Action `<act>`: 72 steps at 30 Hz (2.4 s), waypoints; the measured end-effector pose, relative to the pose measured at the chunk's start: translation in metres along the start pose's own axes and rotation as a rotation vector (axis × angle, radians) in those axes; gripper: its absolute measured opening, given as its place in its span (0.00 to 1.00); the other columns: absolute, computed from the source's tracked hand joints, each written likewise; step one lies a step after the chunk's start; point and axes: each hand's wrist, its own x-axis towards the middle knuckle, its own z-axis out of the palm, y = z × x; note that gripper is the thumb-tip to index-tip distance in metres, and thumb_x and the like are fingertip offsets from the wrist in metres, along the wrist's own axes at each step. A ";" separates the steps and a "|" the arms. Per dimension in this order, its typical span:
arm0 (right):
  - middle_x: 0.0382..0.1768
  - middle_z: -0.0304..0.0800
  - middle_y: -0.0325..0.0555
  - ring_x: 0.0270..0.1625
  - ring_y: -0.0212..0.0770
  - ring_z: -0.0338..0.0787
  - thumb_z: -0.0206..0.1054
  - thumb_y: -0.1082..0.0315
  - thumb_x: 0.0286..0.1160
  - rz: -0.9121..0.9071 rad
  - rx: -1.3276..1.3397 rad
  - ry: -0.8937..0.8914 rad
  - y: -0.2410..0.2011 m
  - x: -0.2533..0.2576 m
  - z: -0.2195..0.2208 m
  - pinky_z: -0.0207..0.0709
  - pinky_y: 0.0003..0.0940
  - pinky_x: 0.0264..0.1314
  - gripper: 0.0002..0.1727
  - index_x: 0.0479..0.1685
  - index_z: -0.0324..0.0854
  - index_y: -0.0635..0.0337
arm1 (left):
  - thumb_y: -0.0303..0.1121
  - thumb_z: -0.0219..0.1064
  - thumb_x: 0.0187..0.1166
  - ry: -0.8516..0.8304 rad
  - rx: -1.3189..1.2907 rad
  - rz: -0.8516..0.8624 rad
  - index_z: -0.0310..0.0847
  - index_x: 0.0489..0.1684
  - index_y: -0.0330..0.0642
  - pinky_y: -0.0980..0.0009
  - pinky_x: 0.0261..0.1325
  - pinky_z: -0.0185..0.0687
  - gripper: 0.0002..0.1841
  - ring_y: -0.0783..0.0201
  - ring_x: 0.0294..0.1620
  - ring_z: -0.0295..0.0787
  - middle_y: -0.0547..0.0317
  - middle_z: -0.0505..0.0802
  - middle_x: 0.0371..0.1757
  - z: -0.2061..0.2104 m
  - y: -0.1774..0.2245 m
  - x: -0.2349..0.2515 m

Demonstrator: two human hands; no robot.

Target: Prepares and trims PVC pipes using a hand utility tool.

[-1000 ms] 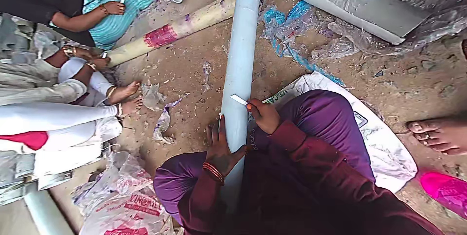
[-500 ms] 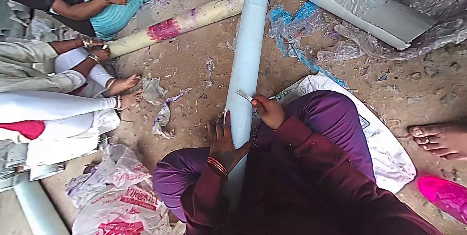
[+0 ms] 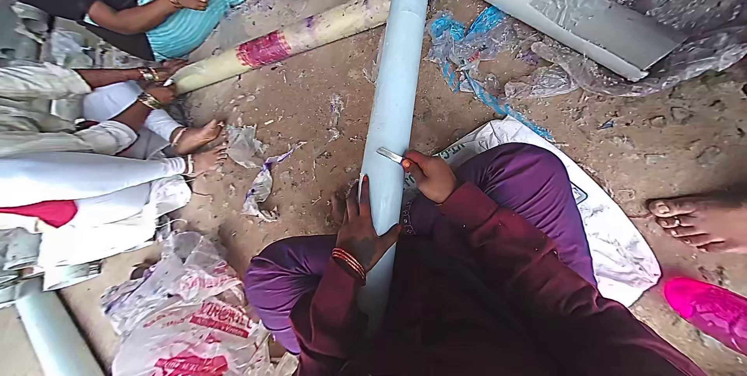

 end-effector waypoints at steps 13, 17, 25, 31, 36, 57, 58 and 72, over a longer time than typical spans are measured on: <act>0.32 0.88 0.59 0.39 0.59 0.90 0.54 0.65 0.92 -0.008 -0.035 0.042 -0.002 0.001 -0.001 0.78 0.60 0.46 0.16 0.52 0.85 0.68 | 0.58 0.80 0.55 0.040 0.015 0.029 0.44 0.95 0.37 0.38 0.84 0.60 0.65 0.29 0.89 0.57 0.32 0.57 0.92 0.004 -0.003 0.000; 0.37 0.90 0.60 0.43 0.57 0.91 0.54 0.66 0.92 -0.026 0.028 0.051 -0.001 -0.001 0.000 0.80 0.58 0.51 0.17 0.54 0.85 0.70 | 0.57 0.81 0.54 0.052 -0.024 0.043 0.44 0.95 0.35 0.35 0.89 0.43 0.66 0.29 0.92 0.50 0.32 0.58 0.92 0.006 -0.004 0.000; 0.34 0.89 0.63 0.41 0.63 0.91 0.55 0.65 0.92 -0.033 -0.093 0.079 -0.007 0.003 -0.003 0.79 0.63 0.47 0.17 0.53 0.85 0.70 | 0.57 0.81 0.56 0.023 0.021 0.013 0.43 0.96 0.37 0.41 0.75 0.74 0.65 0.28 0.86 0.62 0.32 0.57 0.92 0.002 0.000 0.000; 0.31 0.87 0.58 0.37 0.56 0.88 0.54 0.65 0.92 -0.040 -0.035 0.016 -0.004 0.003 -0.006 0.78 0.57 0.45 0.16 0.48 0.84 0.69 | 0.58 0.77 0.59 0.134 -0.112 0.110 0.50 0.94 0.34 0.30 0.89 0.36 0.60 0.27 0.92 0.46 0.30 0.51 0.94 0.010 -0.011 0.002; 0.22 0.75 0.36 0.23 0.29 0.74 0.50 0.66 0.93 -0.102 0.187 0.228 -0.013 0.025 -0.018 0.72 0.30 0.31 0.16 0.45 0.81 0.65 | 0.37 0.65 0.79 0.682 -0.380 0.428 0.86 0.60 0.22 0.66 0.74 0.79 0.23 0.49 0.72 0.85 0.29 0.86 0.69 0.015 -0.027 0.014; 0.34 0.91 0.58 0.38 0.58 0.92 0.58 0.67 0.89 -0.022 -0.066 -0.010 -0.011 0.017 -0.027 0.81 0.60 0.45 0.13 0.55 0.85 0.66 | 0.10 0.72 0.60 0.714 -0.998 0.218 0.68 0.42 0.40 0.74 0.45 0.93 0.20 0.73 0.37 0.96 0.66 0.97 0.35 0.015 -0.020 0.014; 0.35 0.90 0.59 0.39 0.59 0.91 0.58 0.68 0.89 -0.013 -0.064 -0.010 -0.013 0.016 -0.026 0.80 0.60 0.45 0.13 0.55 0.85 0.66 | 0.10 0.71 0.60 0.687 -1.006 0.225 0.65 0.46 0.40 0.74 0.46 0.93 0.23 0.72 0.38 0.97 0.67 0.97 0.34 0.014 -0.020 0.014; 0.35 0.89 0.59 0.40 0.59 0.90 0.57 0.67 0.91 -0.037 -0.098 -0.067 -0.014 0.014 -0.028 0.78 0.60 0.45 0.13 0.53 0.85 0.66 | 0.14 0.66 0.69 0.673 -0.943 0.240 0.69 0.55 0.26 0.77 0.52 0.90 0.17 0.78 0.42 0.94 0.66 0.95 0.40 0.013 -0.026 0.018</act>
